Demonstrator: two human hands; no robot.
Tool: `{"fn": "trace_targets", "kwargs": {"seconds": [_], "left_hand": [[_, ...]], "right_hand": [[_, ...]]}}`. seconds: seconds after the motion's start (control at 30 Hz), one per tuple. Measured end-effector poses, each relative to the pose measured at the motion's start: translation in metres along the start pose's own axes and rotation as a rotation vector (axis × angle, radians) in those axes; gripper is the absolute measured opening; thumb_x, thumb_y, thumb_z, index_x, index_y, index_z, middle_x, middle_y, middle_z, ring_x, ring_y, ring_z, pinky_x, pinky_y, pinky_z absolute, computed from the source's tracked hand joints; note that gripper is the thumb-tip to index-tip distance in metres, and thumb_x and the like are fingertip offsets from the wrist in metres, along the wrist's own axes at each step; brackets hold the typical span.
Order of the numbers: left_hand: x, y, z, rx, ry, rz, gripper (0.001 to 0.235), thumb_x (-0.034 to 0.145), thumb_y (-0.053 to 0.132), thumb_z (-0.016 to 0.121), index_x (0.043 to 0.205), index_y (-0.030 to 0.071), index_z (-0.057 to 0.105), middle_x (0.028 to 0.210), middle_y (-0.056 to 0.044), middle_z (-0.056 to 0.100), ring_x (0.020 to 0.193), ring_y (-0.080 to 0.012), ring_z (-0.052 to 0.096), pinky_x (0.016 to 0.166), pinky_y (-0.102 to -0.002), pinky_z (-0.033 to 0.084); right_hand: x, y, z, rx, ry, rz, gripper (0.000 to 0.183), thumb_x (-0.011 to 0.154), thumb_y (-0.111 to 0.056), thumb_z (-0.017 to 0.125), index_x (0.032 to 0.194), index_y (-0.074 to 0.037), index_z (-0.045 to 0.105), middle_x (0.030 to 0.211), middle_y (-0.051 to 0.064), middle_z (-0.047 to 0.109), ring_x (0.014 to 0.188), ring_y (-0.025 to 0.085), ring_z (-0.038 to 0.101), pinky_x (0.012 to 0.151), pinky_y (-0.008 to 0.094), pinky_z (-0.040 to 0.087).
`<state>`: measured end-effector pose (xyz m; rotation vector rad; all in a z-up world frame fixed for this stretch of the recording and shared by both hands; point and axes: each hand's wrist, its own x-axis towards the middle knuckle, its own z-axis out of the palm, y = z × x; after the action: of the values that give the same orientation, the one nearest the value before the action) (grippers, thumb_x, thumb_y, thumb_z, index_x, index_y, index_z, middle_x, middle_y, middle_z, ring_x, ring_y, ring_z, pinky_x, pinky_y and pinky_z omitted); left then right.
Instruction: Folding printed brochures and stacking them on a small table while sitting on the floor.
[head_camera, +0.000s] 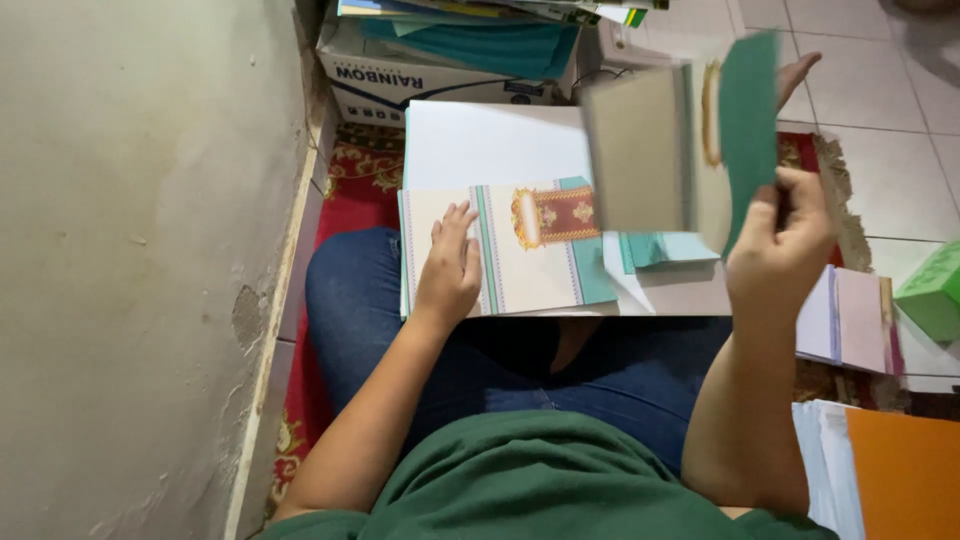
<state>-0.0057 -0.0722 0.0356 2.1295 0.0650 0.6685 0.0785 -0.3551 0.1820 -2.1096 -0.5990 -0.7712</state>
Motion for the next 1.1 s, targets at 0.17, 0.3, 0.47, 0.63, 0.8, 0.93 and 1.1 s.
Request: {"fn": "trace_targets", "kwargs": {"seconds": [0.17, 0.3, 0.47, 0.63, 0.8, 0.93, 1.1], "left_hand": [[-0.002, 0.029, -0.037, -0.069, 0.226, 0.031, 0.047, 0.097, -0.005, 0.040, 0.144, -0.003, 0.039, 0.153, -0.024, 0.045, 0.147, -0.0398, 0.041, 0.127, -0.048, 0.029], [0.007, 0.045, -0.064, -0.221, 0.474, 0.096, 0.040, 0.108, 0.015, 0.033, 0.145, 0.002, 0.045, 0.156, -0.022, 0.043, 0.149, -0.0404, 0.036, 0.127, -0.051, 0.022], [0.010, 0.041, -0.057, 0.095, 0.307, 0.207, 0.037, 0.102, 0.017, 0.049, 0.134, 0.001, 0.059, 0.141, -0.021, 0.059, 0.140, -0.0407, 0.049, 0.122, -0.050, 0.026], [0.002, -0.012, 0.000, 0.420, -0.040, 0.230, 0.049, 0.096, 0.022, 0.059, 0.141, 0.005, 0.056, 0.144, -0.019, 0.057, 0.138, -0.0429, 0.049, 0.112, -0.062, 0.033], [-0.001, -0.025, 0.010, 0.532, -0.217, 0.104, 0.052, 0.100, 0.034, 0.054, 0.142, 0.003, 0.057, 0.148, -0.021, 0.054, 0.143, -0.0410, 0.044, 0.117, -0.065, 0.024], [-0.002, -0.023, 0.009, 0.549, -0.242, 0.073, 0.055, 0.100, 0.039, 0.053, 0.144, 0.005, 0.057, 0.150, -0.020, 0.053, 0.144, -0.0406, 0.043, 0.118, -0.065, 0.021], [0.001, -0.022, 0.007, 0.581, -0.262, 0.065, 0.057, 0.099, 0.040, 0.053, 0.144, 0.006, 0.057, 0.150, -0.018, 0.054, 0.145, -0.0376, 0.043, 0.119, -0.063, 0.019]], "right_hand": [[-0.017, -0.002, 0.026, 0.322, -0.064, 0.232, 0.013, 0.114, 0.006, 0.045, 0.125, 0.002, 0.050, 0.103, 0.009, 0.053, 0.083, 0.012, 0.045, 0.074, 0.026, 0.040], [-0.062, 0.025, 0.086, 0.530, -0.181, 0.508, 0.021, 0.109, -0.009, 0.048, 0.128, -0.006, 0.055, 0.089, 0.008, 0.062, 0.080, 0.014, 0.056, 0.075, 0.029, 0.052], [-0.095, 0.033, 0.123, 0.598, -0.375, 0.591, 0.030, 0.105, -0.007, 0.044, 0.135, -0.007, 0.051, 0.083, 0.005, 0.061, 0.074, 0.010, 0.057, 0.064, 0.023, 0.049], [-0.091, 0.022, 0.120, 0.464, -0.451, 0.566, 0.044, 0.103, -0.004, 0.041, 0.146, -0.010, 0.043, 0.075, 0.009, 0.061, 0.064, 0.010, 0.054, 0.055, 0.023, 0.041], [-0.092, 0.027, 0.123, 0.352, -0.463, 0.567, 0.050, 0.096, -0.004, 0.045, 0.144, -0.015, 0.049, 0.058, 0.000, 0.053, 0.053, 0.008, 0.046, 0.051, 0.022, 0.037], [-0.092, 0.031, 0.124, 0.320, -0.500, 0.559, 0.050, 0.096, -0.006, 0.046, 0.145, -0.015, 0.049, 0.058, -0.001, 0.054, 0.051, 0.008, 0.044, 0.049, 0.023, 0.036], [-0.084, 0.016, 0.122, 0.372, -0.506, 0.598, 0.046, 0.096, -0.005, 0.043, 0.141, -0.009, 0.053, 0.057, 0.003, 0.057, 0.046, 0.009, 0.042, 0.047, 0.022, 0.034]]}}
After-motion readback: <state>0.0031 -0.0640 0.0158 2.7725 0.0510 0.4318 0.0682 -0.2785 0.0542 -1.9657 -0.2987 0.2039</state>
